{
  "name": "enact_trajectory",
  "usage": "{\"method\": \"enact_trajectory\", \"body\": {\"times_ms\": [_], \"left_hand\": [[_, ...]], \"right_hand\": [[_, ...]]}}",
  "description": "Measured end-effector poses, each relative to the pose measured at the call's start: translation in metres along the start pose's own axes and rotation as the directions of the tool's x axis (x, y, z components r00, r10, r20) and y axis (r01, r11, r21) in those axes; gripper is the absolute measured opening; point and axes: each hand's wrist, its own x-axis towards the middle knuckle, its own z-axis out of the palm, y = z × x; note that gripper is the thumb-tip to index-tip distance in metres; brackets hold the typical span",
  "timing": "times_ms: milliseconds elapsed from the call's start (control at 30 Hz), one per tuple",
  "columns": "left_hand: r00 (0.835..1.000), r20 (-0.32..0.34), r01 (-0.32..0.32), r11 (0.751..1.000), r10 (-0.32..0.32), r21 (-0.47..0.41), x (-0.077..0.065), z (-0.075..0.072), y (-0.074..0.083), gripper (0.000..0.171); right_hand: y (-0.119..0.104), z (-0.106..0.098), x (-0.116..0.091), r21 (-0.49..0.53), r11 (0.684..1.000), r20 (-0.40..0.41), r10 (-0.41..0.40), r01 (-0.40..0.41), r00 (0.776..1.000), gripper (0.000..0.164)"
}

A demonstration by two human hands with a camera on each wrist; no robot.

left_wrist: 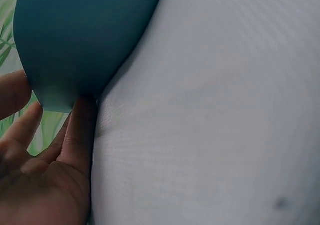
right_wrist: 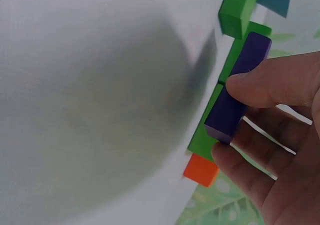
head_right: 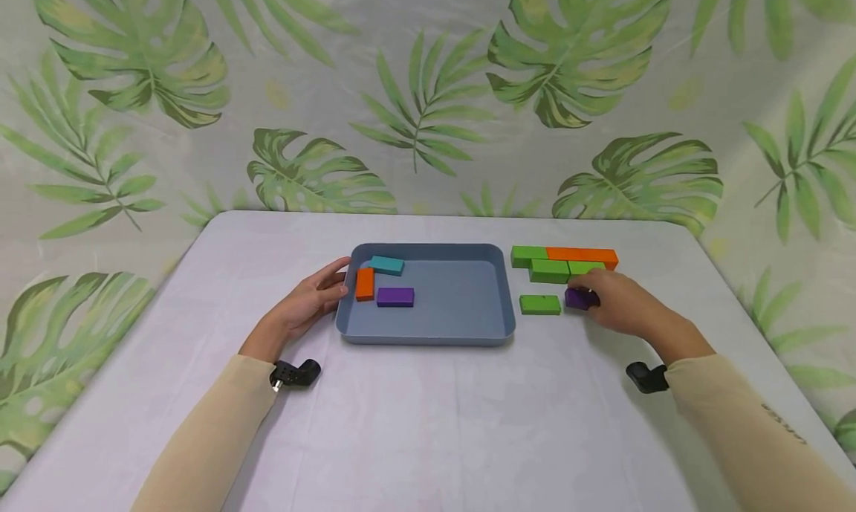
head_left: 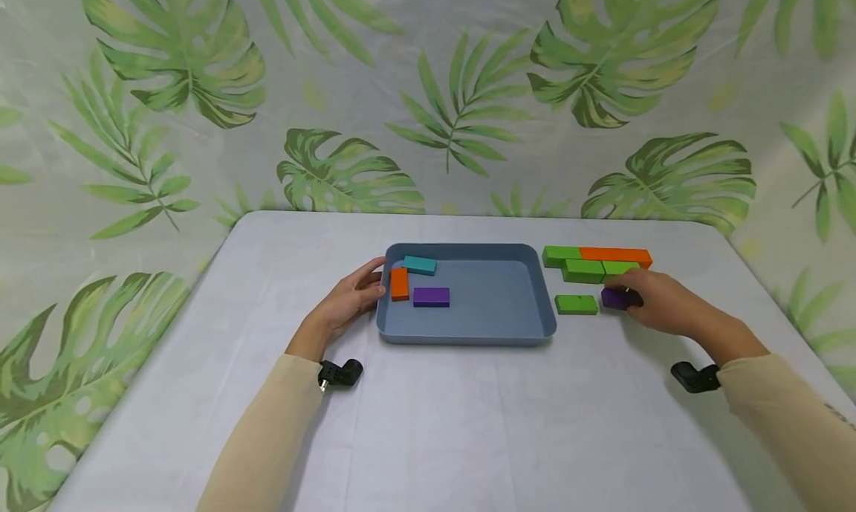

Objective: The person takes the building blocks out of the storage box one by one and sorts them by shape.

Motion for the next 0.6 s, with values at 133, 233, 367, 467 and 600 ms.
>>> {"method": "enact_trajectory", "body": {"times_ms": [133,233,367,467,600], "left_hand": [[1.0,0.005,-0.005,1.0,0.005,-0.008,-0.001,0.0,0.0,0.066],[1.0,0.006,-0.008,1.0,0.008,-0.014,-0.001,0.0,0.0,0.066],[1.0,0.007,-0.009,1.0,0.009,-0.015,0.0,0.0,0.0,0.066],[1.0,0.007,-0.009,1.0,0.009,-0.012,0.0,0.0,0.0,0.066],[1.0,0.016,-0.012,1.0,0.012,-0.012,0.001,0.0,-0.001,0.067]], "right_hand": [[0.002,0.003,0.0,-0.008,1.0,-0.006,-0.006,0.006,1.0,0.039],[0.001,0.005,0.001,-0.009,1.0,-0.003,-0.007,0.007,1.0,0.038],[0.0,0.008,0.003,-0.001,1.0,0.0,-0.006,0.006,1.0,0.038],[0.0,0.01,0.005,0.003,1.0,0.003,-0.004,0.004,1.0,0.037],[0.002,0.013,0.006,0.009,1.0,0.022,0.013,-0.013,1.0,0.037]]}}
